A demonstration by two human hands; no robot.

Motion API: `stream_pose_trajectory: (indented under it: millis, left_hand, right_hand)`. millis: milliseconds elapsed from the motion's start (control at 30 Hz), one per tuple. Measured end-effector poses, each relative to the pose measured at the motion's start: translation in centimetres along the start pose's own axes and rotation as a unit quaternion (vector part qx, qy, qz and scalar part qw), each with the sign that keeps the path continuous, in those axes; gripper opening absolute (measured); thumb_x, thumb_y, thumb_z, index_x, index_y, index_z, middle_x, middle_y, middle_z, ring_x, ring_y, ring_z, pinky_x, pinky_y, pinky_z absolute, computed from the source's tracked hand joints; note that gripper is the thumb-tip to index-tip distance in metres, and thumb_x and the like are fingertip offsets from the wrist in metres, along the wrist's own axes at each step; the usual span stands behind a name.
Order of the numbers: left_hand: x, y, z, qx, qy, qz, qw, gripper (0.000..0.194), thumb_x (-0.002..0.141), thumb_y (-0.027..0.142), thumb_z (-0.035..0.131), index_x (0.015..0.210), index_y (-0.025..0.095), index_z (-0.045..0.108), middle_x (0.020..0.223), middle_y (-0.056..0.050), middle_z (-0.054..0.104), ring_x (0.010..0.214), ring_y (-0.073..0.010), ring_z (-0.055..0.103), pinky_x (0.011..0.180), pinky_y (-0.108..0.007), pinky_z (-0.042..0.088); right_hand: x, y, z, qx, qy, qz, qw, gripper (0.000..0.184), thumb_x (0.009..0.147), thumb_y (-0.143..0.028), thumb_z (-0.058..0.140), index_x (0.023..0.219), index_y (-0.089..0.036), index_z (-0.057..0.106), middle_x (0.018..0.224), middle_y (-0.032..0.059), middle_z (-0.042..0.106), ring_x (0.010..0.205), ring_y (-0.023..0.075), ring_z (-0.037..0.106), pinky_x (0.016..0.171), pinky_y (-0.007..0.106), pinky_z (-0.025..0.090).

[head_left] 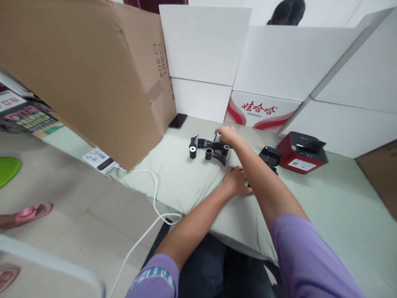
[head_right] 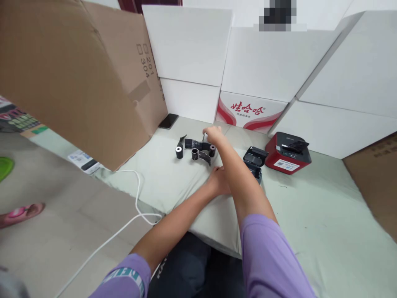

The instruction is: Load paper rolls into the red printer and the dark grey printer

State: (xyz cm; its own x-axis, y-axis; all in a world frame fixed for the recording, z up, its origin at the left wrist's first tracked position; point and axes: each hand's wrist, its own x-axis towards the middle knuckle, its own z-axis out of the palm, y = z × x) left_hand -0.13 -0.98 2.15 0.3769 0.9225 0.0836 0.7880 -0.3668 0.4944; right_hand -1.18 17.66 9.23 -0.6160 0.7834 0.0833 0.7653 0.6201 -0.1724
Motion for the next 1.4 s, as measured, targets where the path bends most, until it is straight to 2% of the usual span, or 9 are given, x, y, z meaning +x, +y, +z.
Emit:
stream_pose_trajectory:
  millis: [100,233,367,500,700,900,1033,1233,1400]
  left_hand:
    - [-0.3,-0.1,-0.1,-0.009,0.028,0.015,0.999,0.073,0.076,0.067,0.072,0.136,0.025,0.062,0.126,-0.009,0.072,0.132,-0.033,0.054,0.111,-0.047,0.039]
    - [-0.6,-0.2,-0.2,-0.018,0.035,0.009,0.999,0.094,0.075,0.069,0.073,0.154,0.027,0.044,0.133,-0.01,0.069,0.135,-0.0303,0.052,0.111,-0.045,0.038]
    - [-0.8,0.0,-0.3,-0.034,0.046,0.007,0.998,0.09,0.076,0.065,0.074,0.152,0.026,0.047,0.13,-0.008,0.07,0.132,-0.0282,0.054,0.111,-0.043,0.037]
    - [-1.1,0.1,-0.3,-0.026,0.053,0.014,0.998,0.089,0.076,0.063,0.073,0.153,0.026,0.047,0.132,-0.008,0.069,0.131,-0.0284,0.054,0.111,-0.042,0.037]
    - [-0.9,-0.2,-0.2,-0.016,0.051,0.019,0.998,0.088,0.076,0.061,0.074,0.153,0.027,0.047,0.134,-0.007,0.069,0.132,-0.0274,0.054,0.111,-0.041,0.037]
    - [-0.7,-0.4,0.0,-0.015,0.048,0.014,0.999,0.093,0.074,0.067,0.075,0.153,0.027,0.046,0.136,-0.008,0.068,0.134,-0.0278,0.053,0.113,-0.042,0.035]
    - [-0.6,-0.4,0.2,-0.013,0.05,0.012,0.999,0.094,0.073,0.065,0.076,0.153,0.027,0.046,0.135,-0.009,0.068,0.134,-0.0285,0.053,0.112,-0.042,0.035]
    - [-0.9,-0.2,0.0,-0.007,0.068,0.033,0.997,0.094,0.079,0.065,0.072,0.158,0.027,0.038,0.143,-0.009,0.064,0.131,-0.0296,0.053,0.109,-0.043,0.038]
    - [-0.5,0.2,0.1,0.012,0.14,0.125,0.982,0.061,0.094,0.05,0.064,0.15,0.031,0.052,0.156,-0.005,0.052,0.124,-0.0261,0.057,0.102,-0.042,0.041]
  right_hand:
    - [-2.4,2.3,-1.5,0.083,0.128,0.02,0.988,0.035,0.081,-0.02,0.065,0.115,-0.022,0.073,0.118,0.0117,0.075,0.113,0.032,0.064,0.106,0.051,0.043]
    - [-10.5,5.2,-5.2,0.299,0.317,0.071,0.897,0.038,0.086,-0.048,0.064,0.116,-0.023,0.067,0.099,0.008,0.073,0.091,0.0262,0.068,0.086,0.043,0.055]
    - [-20.8,6.0,-7.3,0.445,0.338,0.117,0.821,0.04,0.088,-0.061,0.056,0.108,-0.027,0.065,0.092,0.0067,0.07,0.083,0.0247,0.069,0.073,0.041,0.057]
    - [-26.5,6.9,-4.8,0.497,0.32,0.152,0.792,0.032,0.076,-0.051,0.07,0.096,-0.027,0.063,0.087,0.0031,0.068,0.077,0.023,0.067,0.072,0.04,0.055]
    - [-26.2,8.9,0.9,0.299,0.295,0.169,0.892,0.027,0.071,-0.039,0.069,0.093,-0.024,0.064,0.085,0.002,0.067,0.078,0.0222,0.059,0.077,0.039,0.05]
    - [-25.9,9.5,2.0,0.237,0.28,0.162,0.916,0.025,0.078,-0.035,0.062,0.101,-0.023,0.067,0.103,0.0077,0.07,0.093,0.0261,0.059,0.087,0.042,0.048]
    - [-25.6,9.4,1.9,0.196,0.275,0.163,0.927,0.024,0.078,-0.033,0.063,0.097,-0.023,0.073,0.105,0.01,0.064,0.107,0.0298,0.056,0.102,0.048,0.044]
    - [-25.4,9.8,2.2,0.196,0.316,0.214,0.903,0.025,0.077,-0.037,0.067,0.096,-0.022,0.071,0.11,0.0102,0.052,0.113,0.0295,0.053,0.106,0.05,0.044]
    - [-24.6,10.5,3.5,0.439,0.368,0.173,0.801,0.036,0.078,-0.048,0.067,0.099,-0.027,0.047,0.129,0.0074,0.058,0.12,0.0241,0.057,0.099,0.041,0.05]
